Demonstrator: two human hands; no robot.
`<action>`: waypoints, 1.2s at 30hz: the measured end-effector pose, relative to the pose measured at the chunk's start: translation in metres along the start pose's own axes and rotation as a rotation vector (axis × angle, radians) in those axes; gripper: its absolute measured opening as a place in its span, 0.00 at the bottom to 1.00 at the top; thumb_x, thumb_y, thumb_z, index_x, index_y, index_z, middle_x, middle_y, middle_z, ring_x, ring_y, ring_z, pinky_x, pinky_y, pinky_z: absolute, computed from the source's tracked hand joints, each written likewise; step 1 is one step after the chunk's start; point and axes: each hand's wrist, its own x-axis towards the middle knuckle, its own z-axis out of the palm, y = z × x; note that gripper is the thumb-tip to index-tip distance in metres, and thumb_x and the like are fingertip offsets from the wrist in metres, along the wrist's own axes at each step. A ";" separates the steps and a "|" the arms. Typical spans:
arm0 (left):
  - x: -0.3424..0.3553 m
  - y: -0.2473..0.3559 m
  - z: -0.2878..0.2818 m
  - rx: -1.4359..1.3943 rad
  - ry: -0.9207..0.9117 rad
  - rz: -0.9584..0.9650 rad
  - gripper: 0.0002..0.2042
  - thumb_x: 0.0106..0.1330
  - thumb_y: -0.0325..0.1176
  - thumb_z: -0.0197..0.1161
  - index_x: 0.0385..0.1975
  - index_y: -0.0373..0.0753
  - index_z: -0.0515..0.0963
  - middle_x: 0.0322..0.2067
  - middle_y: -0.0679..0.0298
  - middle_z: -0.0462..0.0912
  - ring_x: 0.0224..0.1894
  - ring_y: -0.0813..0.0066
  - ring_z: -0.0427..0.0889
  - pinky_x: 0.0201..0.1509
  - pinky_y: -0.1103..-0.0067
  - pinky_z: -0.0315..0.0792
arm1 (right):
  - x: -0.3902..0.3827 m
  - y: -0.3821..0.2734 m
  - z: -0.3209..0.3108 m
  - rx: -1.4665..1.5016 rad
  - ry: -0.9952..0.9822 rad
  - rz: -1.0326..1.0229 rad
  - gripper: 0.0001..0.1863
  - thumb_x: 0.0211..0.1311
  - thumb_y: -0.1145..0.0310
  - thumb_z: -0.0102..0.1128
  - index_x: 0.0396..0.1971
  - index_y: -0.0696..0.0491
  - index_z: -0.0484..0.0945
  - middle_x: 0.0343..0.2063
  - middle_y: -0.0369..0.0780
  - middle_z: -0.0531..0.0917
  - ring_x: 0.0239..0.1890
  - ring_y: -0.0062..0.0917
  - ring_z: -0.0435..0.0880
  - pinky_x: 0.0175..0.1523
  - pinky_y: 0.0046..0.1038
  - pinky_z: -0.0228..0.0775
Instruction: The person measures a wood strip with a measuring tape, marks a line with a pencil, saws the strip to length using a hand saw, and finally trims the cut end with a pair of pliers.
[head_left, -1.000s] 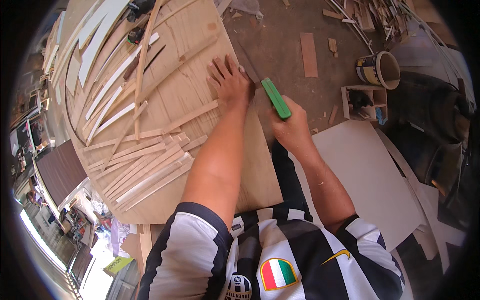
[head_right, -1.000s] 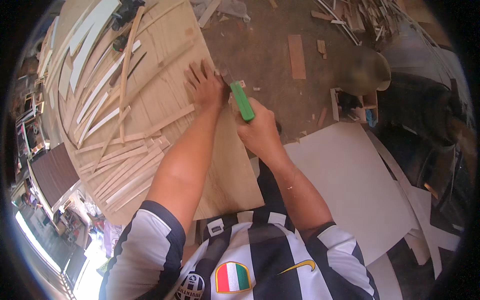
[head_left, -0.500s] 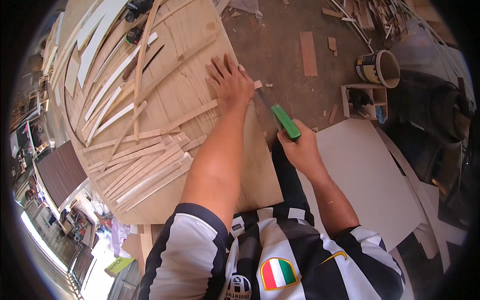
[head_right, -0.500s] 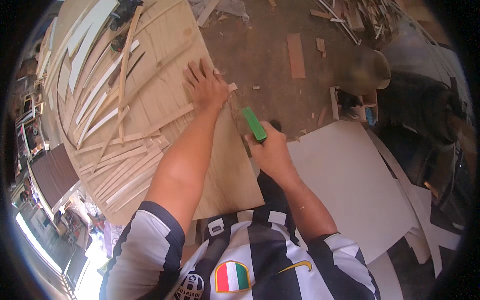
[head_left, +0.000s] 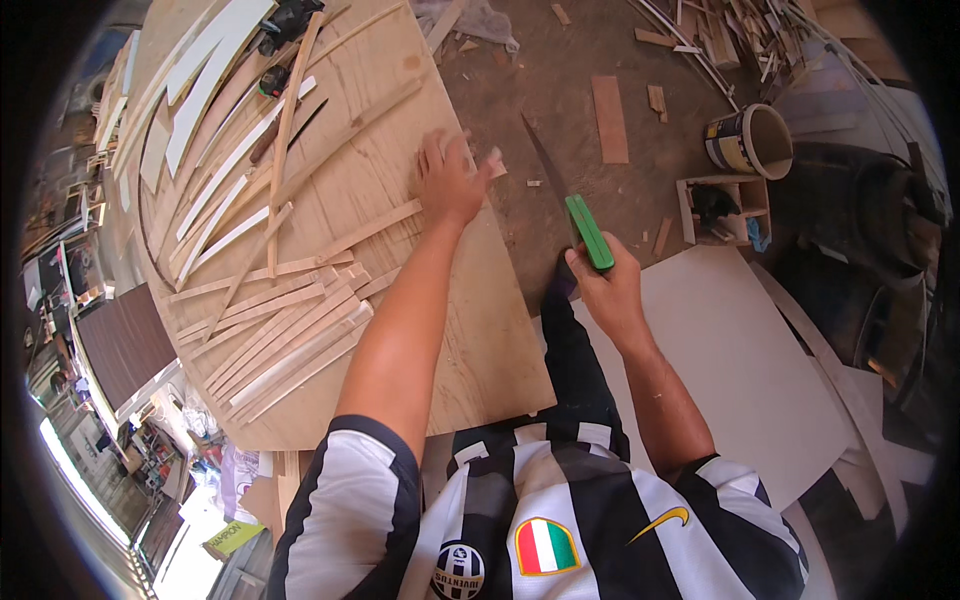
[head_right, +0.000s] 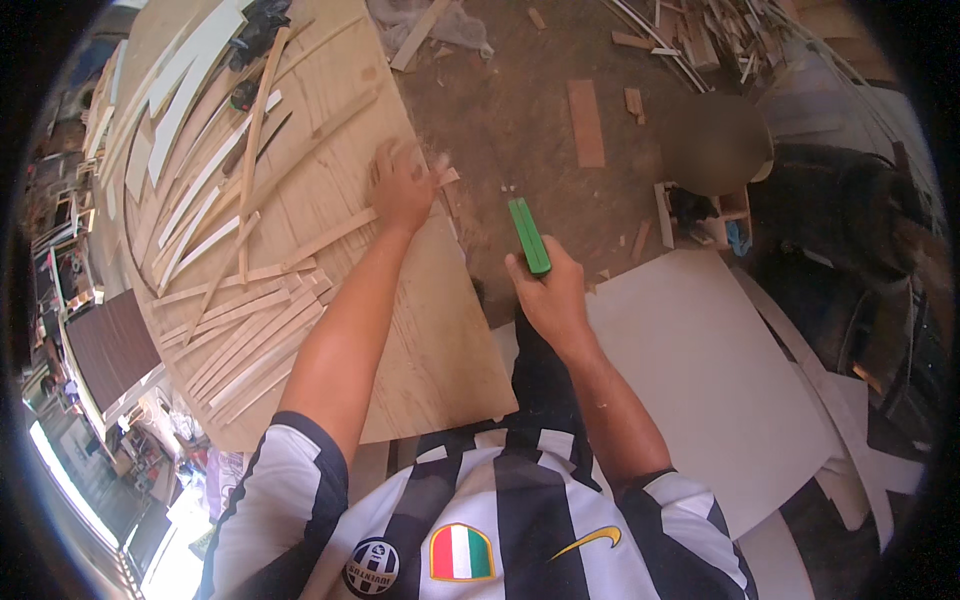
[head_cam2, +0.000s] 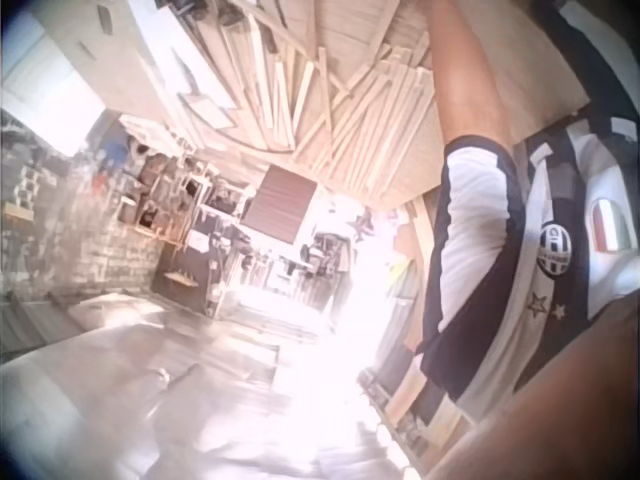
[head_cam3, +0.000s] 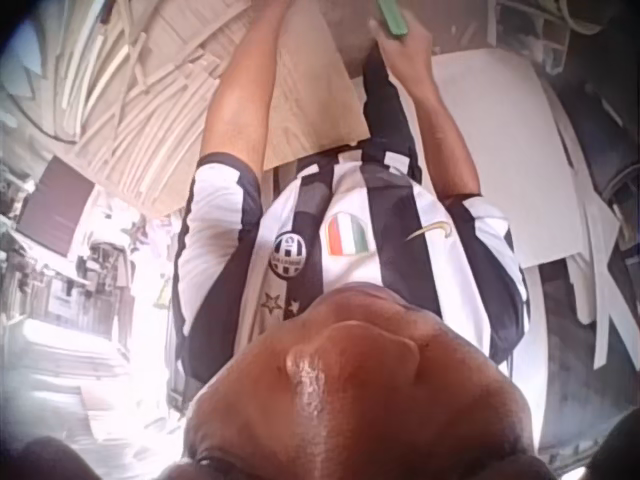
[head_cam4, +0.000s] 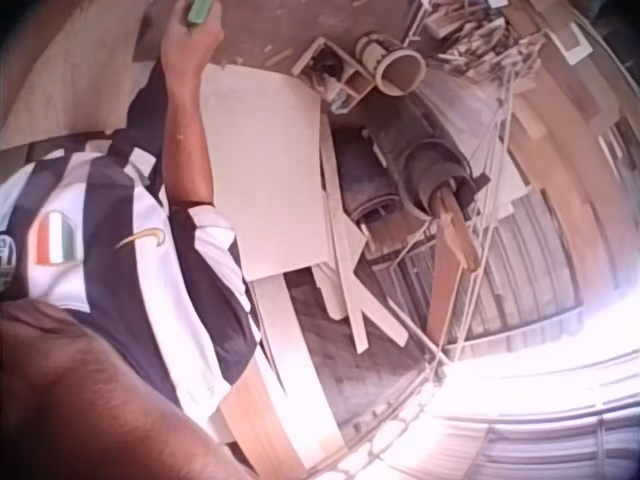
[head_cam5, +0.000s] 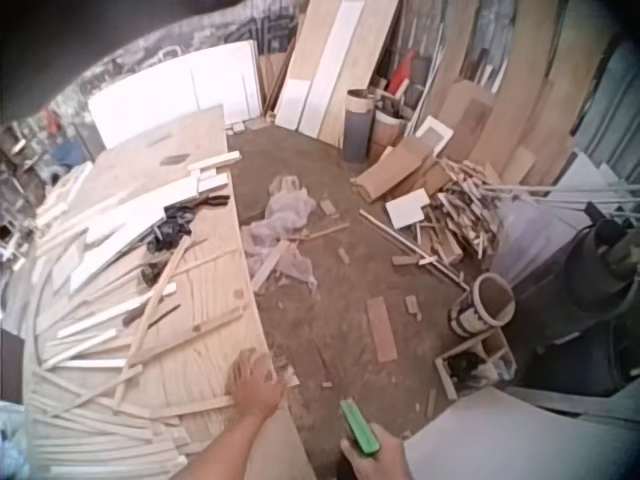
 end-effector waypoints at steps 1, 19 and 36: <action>-0.008 -0.003 -0.013 -0.016 -0.067 0.140 0.25 0.70 0.53 0.64 0.61 0.47 0.79 0.66 0.48 0.70 0.70 0.46 0.65 0.73 0.54 0.60 | -0.002 0.001 -0.003 0.005 -0.006 -0.011 0.10 0.67 0.69 0.69 0.37 0.60 0.79 0.24 0.46 0.82 0.28 0.26 0.78 0.39 0.32 0.73; -0.012 0.008 -0.177 -0.206 0.421 0.005 0.13 0.80 0.41 0.56 0.47 0.37 0.81 0.35 0.52 0.83 0.37 0.53 0.84 0.41 0.66 0.76 | -0.007 -0.038 -0.005 -0.326 -0.228 -0.717 0.09 0.66 0.66 0.68 0.42 0.51 0.81 0.32 0.49 0.85 0.36 0.51 0.85 0.38 0.45 0.78; -0.101 -0.042 -0.189 -1.057 0.328 -1.014 0.27 0.81 0.60 0.48 0.46 0.36 0.76 0.30 0.65 0.77 0.21 0.78 0.73 0.23 0.77 0.71 | 0.008 -0.032 0.055 -0.602 -0.510 -1.195 0.13 0.53 0.72 0.67 0.41 0.51 0.79 0.36 0.42 0.87 0.38 0.42 0.88 0.40 0.42 0.80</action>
